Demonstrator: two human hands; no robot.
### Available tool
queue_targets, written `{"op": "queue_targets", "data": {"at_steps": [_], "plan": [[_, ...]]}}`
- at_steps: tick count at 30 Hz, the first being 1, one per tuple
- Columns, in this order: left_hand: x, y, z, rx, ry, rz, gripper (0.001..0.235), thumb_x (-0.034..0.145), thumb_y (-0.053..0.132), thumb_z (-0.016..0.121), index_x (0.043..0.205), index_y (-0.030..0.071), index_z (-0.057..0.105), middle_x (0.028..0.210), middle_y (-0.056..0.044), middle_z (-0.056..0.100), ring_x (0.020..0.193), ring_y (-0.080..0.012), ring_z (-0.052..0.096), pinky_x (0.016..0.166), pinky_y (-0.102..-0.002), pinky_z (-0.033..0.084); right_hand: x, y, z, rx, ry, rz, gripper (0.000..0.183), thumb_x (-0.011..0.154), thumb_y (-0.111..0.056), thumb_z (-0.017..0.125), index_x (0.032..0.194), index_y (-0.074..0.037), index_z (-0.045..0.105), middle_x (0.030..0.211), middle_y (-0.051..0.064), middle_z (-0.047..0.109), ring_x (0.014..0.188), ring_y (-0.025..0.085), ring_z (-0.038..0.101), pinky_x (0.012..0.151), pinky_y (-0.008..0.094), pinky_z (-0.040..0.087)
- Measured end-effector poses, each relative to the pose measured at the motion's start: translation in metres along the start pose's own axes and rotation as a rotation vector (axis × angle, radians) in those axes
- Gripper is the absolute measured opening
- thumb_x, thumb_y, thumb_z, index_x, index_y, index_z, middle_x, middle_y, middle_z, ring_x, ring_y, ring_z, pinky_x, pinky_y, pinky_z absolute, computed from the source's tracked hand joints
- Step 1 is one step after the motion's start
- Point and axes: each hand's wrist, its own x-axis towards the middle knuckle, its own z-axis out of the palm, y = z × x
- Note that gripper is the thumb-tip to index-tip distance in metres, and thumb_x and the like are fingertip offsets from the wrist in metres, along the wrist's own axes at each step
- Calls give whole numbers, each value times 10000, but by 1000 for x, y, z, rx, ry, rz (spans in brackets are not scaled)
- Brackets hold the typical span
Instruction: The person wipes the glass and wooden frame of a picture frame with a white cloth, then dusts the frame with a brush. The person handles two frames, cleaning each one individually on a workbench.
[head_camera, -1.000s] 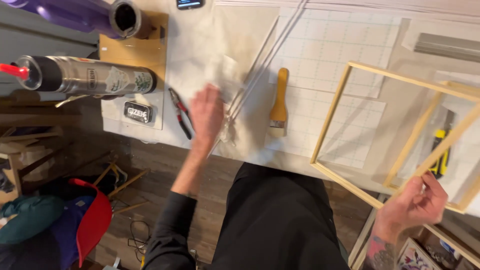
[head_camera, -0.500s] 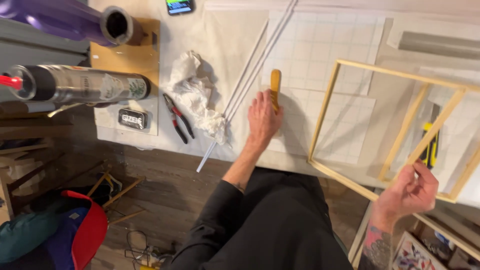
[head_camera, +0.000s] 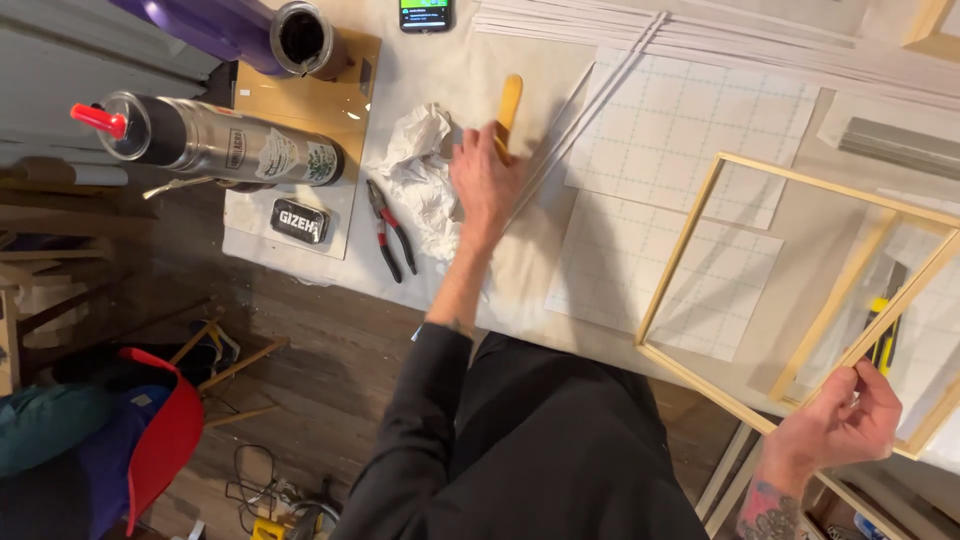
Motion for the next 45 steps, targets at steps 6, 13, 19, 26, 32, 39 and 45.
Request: {"op": "queue_targets", "data": {"at_steps": [6,13,19,26,32,39,45], "plan": [[36,-39,9,233,-27,72,409,754,123,774,1148,103,665,1064,-125,617,992,-347,592,814,-517,480,7,-16,11,9,-15,49,258,1083,60,558,1323,139,609,1253,144,692,1016,110,651,879,205,523],[22,128,28,-442,-319,701,543,1027,369,675,1463,83,524,1429,-191,603,1335,-351,570,1146,-469,444,8,14,4,-17,-21,38,230,1096,70,632,1302,159,681,1065,82,686,852,65,564,740,181,438],[-17,218,70,-502,-789,781,438,1116,422,414,1395,156,621,1223,-29,718,1162,-196,691,1092,-400,530,8,-15,16,-64,-101,-41,226,1103,112,596,1311,136,682,1198,131,725,965,115,646,845,207,527],[-17,204,27,-563,-669,732,373,1069,382,482,1210,143,730,1055,8,695,1031,-187,649,933,-380,505,4,-39,15,-43,-127,-58,195,1100,142,625,1285,127,685,1207,153,709,978,130,630,888,234,523],[-16,183,16,-632,-523,737,363,1071,372,511,1202,118,736,1038,11,679,1018,-213,607,956,-401,490,-44,-46,10,-99,-39,428,605,1139,-484,331,1432,0,545,1374,128,589,1271,233,558,1038,385,471],[-13,155,21,-648,-502,668,239,1055,222,589,1221,115,722,1070,-46,700,994,-260,592,942,-401,500,-99,16,25,660,-70,768,750,1032,-637,361,1489,-45,416,1490,139,509,1374,300,489,1211,501,354],[-12,132,8,-455,-442,505,381,1048,187,527,1395,66,628,1043,-118,652,988,-313,565,901,-459,465,-45,-21,44,439,-158,782,590,1045,-418,481,1508,-61,398,1506,127,501,1331,243,524,1150,436,380]]}}
